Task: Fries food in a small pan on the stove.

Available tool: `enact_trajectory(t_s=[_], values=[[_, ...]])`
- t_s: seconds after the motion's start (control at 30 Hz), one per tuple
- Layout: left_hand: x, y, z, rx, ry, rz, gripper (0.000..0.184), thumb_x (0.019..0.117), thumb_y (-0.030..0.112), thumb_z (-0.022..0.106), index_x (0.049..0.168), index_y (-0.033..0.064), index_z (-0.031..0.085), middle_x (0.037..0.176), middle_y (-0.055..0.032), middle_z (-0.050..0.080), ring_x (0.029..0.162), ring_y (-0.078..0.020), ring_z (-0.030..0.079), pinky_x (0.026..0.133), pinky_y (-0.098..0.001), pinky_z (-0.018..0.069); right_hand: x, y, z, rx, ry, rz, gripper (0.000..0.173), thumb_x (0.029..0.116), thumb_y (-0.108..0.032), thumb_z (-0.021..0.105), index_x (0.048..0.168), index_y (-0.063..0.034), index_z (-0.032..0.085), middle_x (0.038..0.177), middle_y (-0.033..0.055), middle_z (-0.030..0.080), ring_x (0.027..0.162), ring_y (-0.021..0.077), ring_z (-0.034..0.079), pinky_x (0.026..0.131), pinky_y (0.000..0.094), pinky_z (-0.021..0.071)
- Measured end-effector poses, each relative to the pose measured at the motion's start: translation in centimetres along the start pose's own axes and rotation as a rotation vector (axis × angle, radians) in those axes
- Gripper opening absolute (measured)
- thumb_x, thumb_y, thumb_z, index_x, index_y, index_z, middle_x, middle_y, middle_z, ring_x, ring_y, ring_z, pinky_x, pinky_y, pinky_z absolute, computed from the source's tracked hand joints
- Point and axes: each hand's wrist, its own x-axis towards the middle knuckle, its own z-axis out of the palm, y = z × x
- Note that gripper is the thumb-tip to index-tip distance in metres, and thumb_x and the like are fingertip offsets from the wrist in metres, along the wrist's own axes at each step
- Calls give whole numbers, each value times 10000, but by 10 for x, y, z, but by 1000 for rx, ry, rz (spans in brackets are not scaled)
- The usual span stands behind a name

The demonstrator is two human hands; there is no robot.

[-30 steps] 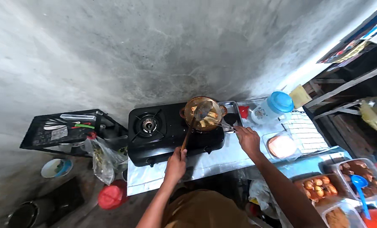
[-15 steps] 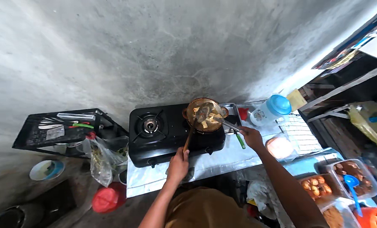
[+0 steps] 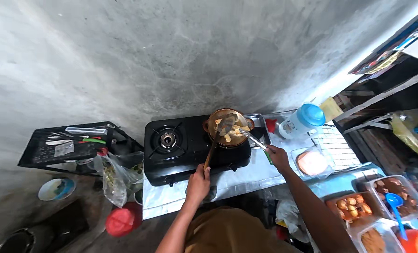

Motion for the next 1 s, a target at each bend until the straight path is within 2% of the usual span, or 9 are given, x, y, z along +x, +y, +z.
enact_trajectory(t_s=[0.2, 0.47, 0.67, 0.73, 0.8, 0.83, 0.9, 1.0], values=[[-1, 2, 2, 5, 12, -1, 406, 1100, 399, 404, 1318, 106, 581, 878, -126, 665, 818, -291, 668, 784, -514, 546, -2, 4, 5, 47, 10, 25, 303, 1064, -286, 550, 1267, -169, 741, 1083, 73, 764, 928, 215, 704, 879, 474, 537], [-2, 2, 5, 0, 20, -2, 391, 1099, 397, 409, 1282, 100, 586, 849, -116, 646, 790, -286, 655, 760, -503, 542, -5, 6, 12, 140, 10, 75, 278, 1058, -279, 568, 1236, -172, 753, 996, 31, 755, 736, 150, 642, 729, 409, 525], [-4, 3, 7, 12, 20, -13, 403, 1099, 407, 406, 1304, 104, 575, 864, -125, 656, 813, -299, 665, 771, -521, 544, -6, 5, 15, 228, 5, 128, 262, 1057, -259, 579, 1217, -156, 758, 1033, 10, 761, 737, 127, 644, 713, 371, 526], [-4, 0, 6, 15, 25, 4, 400, 1098, 407, 412, 1306, 106, 572, 848, -118, 651, 793, -292, 662, 760, -512, 545, -6, 0, 10, 132, 7, 104, 279, 1062, -281, 558, 1228, -173, 755, 1046, 24, 759, 809, 154, 669, 765, 410, 533], [-4, -5, 2, 25, 29, 53, 400, 1095, 407, 422, 1324, 113, 567, 829, -109, 644, 761, -279, 652, 745, -500, 544, -6, -12, -2, -51, -8, 66, 326, 1073, -322, 516, 1295, -212, 728, 1153, 68, 756, 1049, 245, 703, 939, 517, 526], [-4, -10, -3, 35, 35, 91, 407, 1093, 402, 425, 1341, 111, 565, 829, -111, 649, 754, -282, 654, 745, -506, 548, -5, -20, -9, -141, -16, 40, 347, 1078, -340, 497, 1329, -228, 708, 1185, 91, 747, 1110, 292, 692, 970, 562, 512], [-8, -19, -16, 97, 63, 179, 424, 1089, 404, 426, 1368, 113, 559, 842, -119, 672, 756, -294, 673, 744, -527, 563, 0, -35, -25, -289, -33, -2, 366, 1081, -366, 474, 1363, -266, 685, 1223, 104, 737, 1155, 331, 680, 982, 592, 503], [-17, -38, -34, 206, 128, 314, 465, 1082, 422, 421, 1389, 101, 555, 836, -138, 689, 747, -324, 689, 718, -557, 568, 14, -54, -46, -402, -101, -21, 362, 1078, -376, 482, 1356, -270, 688, 1262, 125, 717, 1198, 352, 655, 999, 604, 490]])
